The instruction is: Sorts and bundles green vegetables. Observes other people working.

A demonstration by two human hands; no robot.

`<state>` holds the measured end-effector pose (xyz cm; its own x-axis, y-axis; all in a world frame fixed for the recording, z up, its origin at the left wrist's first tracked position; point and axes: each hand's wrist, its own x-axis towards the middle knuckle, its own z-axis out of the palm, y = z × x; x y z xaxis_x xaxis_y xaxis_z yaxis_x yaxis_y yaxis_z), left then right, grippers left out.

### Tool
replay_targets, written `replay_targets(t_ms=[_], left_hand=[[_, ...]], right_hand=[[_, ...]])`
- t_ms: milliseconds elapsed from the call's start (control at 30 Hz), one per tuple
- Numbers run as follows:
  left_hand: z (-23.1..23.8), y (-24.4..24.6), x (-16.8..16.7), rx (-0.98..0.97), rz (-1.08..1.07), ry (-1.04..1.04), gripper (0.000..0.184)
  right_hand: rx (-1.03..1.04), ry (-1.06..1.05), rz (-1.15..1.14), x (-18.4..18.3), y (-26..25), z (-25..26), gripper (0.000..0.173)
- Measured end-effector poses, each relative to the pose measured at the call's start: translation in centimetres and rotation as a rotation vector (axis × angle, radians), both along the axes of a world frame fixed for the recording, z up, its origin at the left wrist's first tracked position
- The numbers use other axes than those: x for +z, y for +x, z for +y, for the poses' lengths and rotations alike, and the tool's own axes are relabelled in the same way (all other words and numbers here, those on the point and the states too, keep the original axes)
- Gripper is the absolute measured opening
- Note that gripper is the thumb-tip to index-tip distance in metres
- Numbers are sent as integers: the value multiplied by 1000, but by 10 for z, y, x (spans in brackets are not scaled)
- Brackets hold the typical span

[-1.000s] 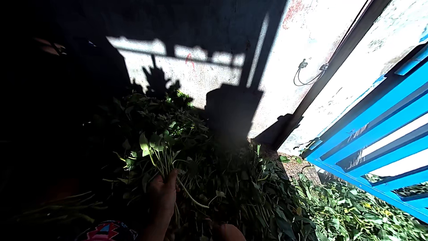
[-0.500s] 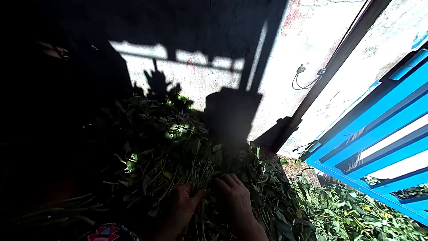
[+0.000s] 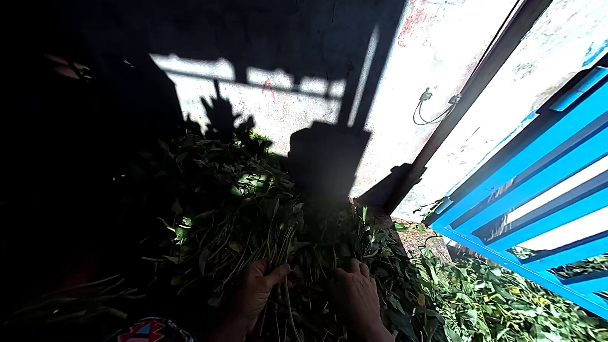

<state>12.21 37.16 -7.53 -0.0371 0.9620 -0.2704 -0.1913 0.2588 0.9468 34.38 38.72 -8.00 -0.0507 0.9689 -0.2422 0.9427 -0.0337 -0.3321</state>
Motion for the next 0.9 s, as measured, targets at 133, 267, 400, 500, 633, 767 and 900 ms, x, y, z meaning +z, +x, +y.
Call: replay_targets(t_ms=[133, 267, 400, 500, 633, 767, 900], left_hand=[[2, 7, -6, 72, -4, -36, 14], [5, 7, -12, 102, 57, -31, 15], [6, 5, -8, 104, 59, -64, 15], [4, 4, -7, 68, 11, -49, 15], [7, 4, -3, 296, -22, 26, 14], [12, -3, 4, 601, 91, 188, 11], [8, -5, 5, 735, 188, 378, 12]], right_hand=[[271, -55, 793, -29, -20, -31, 39], [228, -88, 955, -47, -39, -40, 27], [211, -62, 1017, -42, -42, -38, 24], [198, -100, 1103, -41, -47, -37, 25], [212, 107, 774, -45, -63, -51, 34], [270, 701, 303, -84, -71, -70, 27], [252, 785, 122, -141, -47, -51, 44]])
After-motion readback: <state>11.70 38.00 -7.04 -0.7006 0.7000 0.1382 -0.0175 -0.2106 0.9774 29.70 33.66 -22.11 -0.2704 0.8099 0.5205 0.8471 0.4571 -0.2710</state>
